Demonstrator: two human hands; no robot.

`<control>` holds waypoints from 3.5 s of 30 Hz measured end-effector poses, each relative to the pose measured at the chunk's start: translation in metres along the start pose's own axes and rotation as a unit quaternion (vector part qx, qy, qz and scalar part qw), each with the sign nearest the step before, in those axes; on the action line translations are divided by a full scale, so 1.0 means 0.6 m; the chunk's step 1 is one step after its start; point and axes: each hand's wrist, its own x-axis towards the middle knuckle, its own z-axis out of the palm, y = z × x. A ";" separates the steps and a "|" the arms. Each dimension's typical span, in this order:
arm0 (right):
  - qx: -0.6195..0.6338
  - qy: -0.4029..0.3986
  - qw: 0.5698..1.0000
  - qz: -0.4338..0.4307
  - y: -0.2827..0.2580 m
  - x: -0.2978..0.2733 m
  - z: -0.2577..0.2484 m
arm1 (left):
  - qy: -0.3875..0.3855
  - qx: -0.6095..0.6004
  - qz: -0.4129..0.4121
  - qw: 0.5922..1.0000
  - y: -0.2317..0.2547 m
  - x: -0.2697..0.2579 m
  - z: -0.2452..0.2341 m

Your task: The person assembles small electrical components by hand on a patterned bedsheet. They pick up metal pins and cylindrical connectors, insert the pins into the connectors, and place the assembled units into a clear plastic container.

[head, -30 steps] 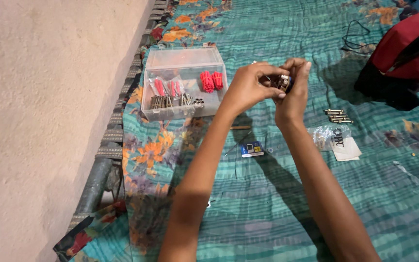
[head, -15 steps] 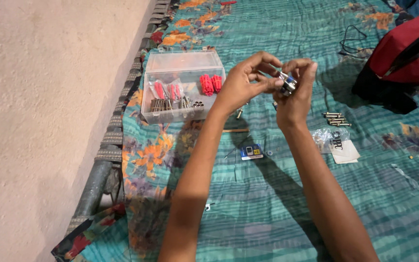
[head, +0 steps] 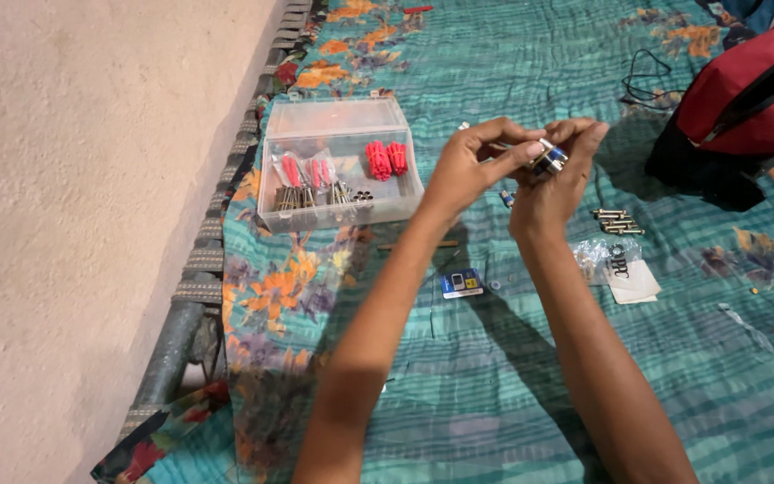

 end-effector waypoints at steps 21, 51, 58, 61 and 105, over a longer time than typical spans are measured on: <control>0.017 -0.019 0.996 0.091 0.000 0.010 -0.006 | -0.074 -0.031 0.002 0.997 0.022 -0.004 -0.003; 0.214 -0.044 0.954 0.208 0.023 -0.006 0.000 | 0.223 0.382 0.191 0.877 -0.004 -0.026 0.045; 0.024 -0.065 0.978 0.198 -0.004 -0.021 0.034 | 0.202 0.347 0.220 0.889 -0.040 -0.020 0.034; -0.018 -0.052 0.978 0.200 -0.004 -0.022 0.030 | 0.196 0.340 0.223 0.893 -0.043 -0.021 0.034; -0.011 -0.087 0.975 0.202 0.017 -0.041 0.041 | 0.165 0.208 0.215 0.940 -0.056 -0.017 0.017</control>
